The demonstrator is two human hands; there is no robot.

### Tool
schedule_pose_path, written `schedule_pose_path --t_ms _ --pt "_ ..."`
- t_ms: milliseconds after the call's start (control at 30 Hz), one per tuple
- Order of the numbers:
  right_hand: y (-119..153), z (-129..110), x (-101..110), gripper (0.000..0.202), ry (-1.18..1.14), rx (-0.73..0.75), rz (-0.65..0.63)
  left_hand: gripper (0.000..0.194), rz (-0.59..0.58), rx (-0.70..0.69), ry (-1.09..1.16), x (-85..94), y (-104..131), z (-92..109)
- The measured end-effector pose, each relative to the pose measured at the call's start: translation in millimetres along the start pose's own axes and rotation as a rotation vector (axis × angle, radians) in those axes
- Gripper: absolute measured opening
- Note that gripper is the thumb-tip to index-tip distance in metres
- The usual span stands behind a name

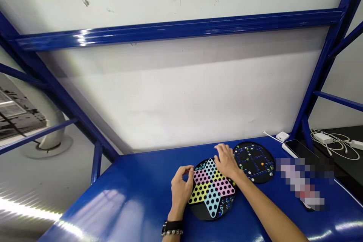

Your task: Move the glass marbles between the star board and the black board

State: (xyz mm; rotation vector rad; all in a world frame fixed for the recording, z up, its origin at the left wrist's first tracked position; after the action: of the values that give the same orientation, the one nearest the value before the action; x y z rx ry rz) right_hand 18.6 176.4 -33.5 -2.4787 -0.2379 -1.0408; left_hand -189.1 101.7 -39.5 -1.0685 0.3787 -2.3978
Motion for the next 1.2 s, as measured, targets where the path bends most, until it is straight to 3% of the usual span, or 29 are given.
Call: schedule_pose_path --t_ms 100,233,533,767,867,967,1067,1133,1200 --pt "0.1 49.8 22.9 0.028 0.090 -0.150 0.040 0.030 -0.009 0.008 -0.003 -0.3 0.3 0.7" --pt "8.7 85.6 24.2 0.021 0.078 -0.194 -0.033 0.031 -0.016 0.015 -0.013 -0.5 0.7 -1.1" --pt "19.3 107.4 26.0 0.018 -0.189 -0.258 -0.082 0.031 -0.007 0.040 -0.015 0.3 1.6 -8.5" --pt "18.0 104.9 33.0 0.005 -0.335 -0.250 0.012 0.032 -0.014 0.033 -0.017 -0.9 1.4 -7.8" --pt "14.9 106.4 47.9 0.014 -0.613 -0.300 0.124 0.032 -0.014 0.034 -0.025 -0.8 1.4 -8.1" --pt "17.7 111.5 69.6 0.027 -1.106 -0.374 0.273 0.032 -0.013 0.029 -0.024 -0.4 1.4 -7.0" --pt "27.7 113.2 86.0 0.023 -1.493 -0.429 0.317 0.032 -0.015 0.017 -0.021 -0.3 1.4 -4.8" --pt "38.4 115.7 92.6 0.023 -1.531 -0.478 0.266 0.032 -0.016 0.018 -0.023 -0.3 1.3 -4.3" --pt "52.0 123.7 100.2 0.031 -1.351 -0.529 0.196 0.032 -0.013 0.018 -0.024 -0.2 1.1 -3.8"
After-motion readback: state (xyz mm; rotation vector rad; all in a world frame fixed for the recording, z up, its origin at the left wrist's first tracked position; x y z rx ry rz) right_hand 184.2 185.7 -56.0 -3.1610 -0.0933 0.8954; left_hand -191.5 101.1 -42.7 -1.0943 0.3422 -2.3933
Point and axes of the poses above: each hand's wrist, its own y-axis away from the middle knuckle, its own x-axis out of the back of the hand, z = x × y, the point moved 10 cm from there along -y, towards the middle knuckle, and after that the axes turned 8 degrees about -y, right-handed, at the moved point
